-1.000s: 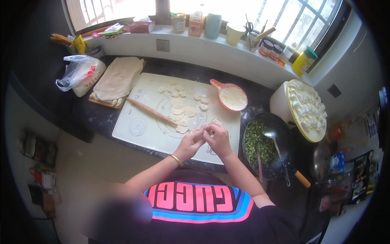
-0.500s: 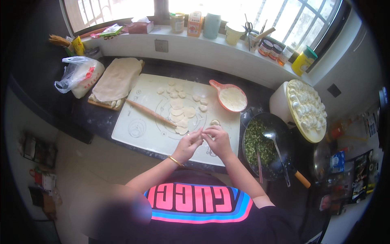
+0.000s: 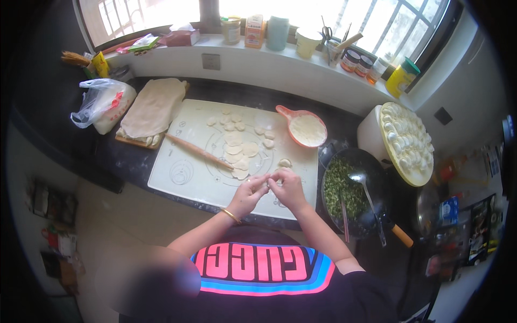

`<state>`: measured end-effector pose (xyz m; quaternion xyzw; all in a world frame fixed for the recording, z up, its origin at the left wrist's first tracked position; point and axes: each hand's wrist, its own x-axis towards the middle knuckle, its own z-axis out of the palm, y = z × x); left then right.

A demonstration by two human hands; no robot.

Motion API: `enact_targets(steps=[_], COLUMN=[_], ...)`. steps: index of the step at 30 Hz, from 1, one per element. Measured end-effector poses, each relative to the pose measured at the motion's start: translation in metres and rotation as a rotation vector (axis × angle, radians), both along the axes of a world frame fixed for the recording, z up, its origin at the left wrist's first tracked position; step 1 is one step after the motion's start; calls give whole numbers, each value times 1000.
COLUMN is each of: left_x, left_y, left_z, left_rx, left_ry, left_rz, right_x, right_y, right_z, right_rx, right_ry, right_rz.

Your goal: The person rolls out small dough circles using a rolling pin on a cutting board. They then scoop a green vegetable filling from a wok onto the dough, fold it, and pleat the edges to seal the dumplings. The finished dumplings are placed on a nearby tray.

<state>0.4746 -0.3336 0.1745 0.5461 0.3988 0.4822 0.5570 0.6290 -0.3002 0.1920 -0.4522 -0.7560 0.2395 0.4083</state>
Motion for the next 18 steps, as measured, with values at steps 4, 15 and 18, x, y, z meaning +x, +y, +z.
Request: enact_targets(steps=[4,15,18], left_x=[-9,-47,-73], left_y=[2,18,14], left_z=[4,20,8], left_rx=[-84,-273,-303], left_ry=[23,-113,-190], left_rz=[16,139,208], right_x=[16,10,-57], right_y=[9,152,145], right_z=[17,63,88], right_rx=[-263,-593,-527], right_ry=[170,701,-26], right_rz=[-14,260,345])
